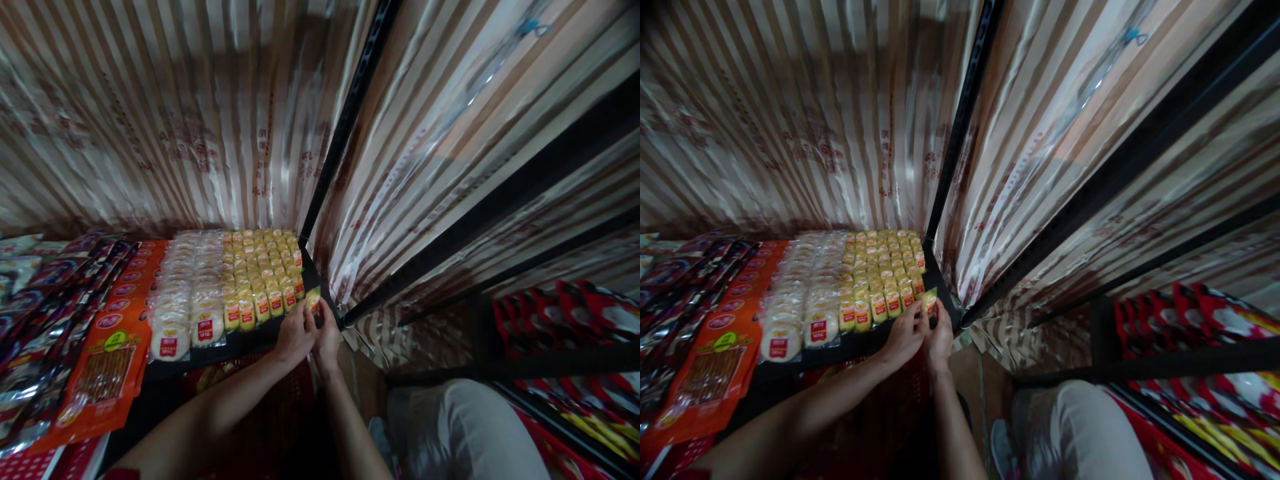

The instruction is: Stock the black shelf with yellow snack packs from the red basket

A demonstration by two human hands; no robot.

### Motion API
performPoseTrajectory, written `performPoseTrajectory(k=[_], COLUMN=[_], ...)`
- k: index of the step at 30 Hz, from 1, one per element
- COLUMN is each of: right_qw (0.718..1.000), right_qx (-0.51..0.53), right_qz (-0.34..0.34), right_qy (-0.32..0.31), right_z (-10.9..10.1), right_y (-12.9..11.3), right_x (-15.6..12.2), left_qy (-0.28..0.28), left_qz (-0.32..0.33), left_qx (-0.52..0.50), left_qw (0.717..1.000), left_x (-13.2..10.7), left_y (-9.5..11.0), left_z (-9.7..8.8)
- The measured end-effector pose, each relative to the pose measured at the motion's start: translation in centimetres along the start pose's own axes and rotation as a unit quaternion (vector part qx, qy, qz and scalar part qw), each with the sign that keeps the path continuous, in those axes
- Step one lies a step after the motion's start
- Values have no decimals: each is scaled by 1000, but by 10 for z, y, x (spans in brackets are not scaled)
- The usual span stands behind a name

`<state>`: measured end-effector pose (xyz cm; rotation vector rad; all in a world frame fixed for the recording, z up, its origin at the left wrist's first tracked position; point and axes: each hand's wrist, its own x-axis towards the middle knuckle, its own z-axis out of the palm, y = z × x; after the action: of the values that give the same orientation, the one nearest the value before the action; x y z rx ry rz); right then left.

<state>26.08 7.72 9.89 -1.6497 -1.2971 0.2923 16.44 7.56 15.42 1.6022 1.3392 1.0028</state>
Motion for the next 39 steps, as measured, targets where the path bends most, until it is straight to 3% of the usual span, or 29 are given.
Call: performPoseTrajectory(k=[7,14,27,39], right_qw=[1000,998,995,998], right_qx=[5,-24,12,-15], right_qz=[5,-4,32,26], right_qy=[-22,-57,-94,-55], right_z=[17,22,26,31], right_y=[-5,-7,-6,-1], right_x=[26,30,29,24], left_qy=[-23,-21,-17,-10], left_qz=[-22,-6,7,44], left_qx=[43,61,58,105], left_qw=[999,998,998,993], left_x=[12,11,11,4], left_y=[-2,-19,-29,-29], left_z=[-7,-4,-4,-8])
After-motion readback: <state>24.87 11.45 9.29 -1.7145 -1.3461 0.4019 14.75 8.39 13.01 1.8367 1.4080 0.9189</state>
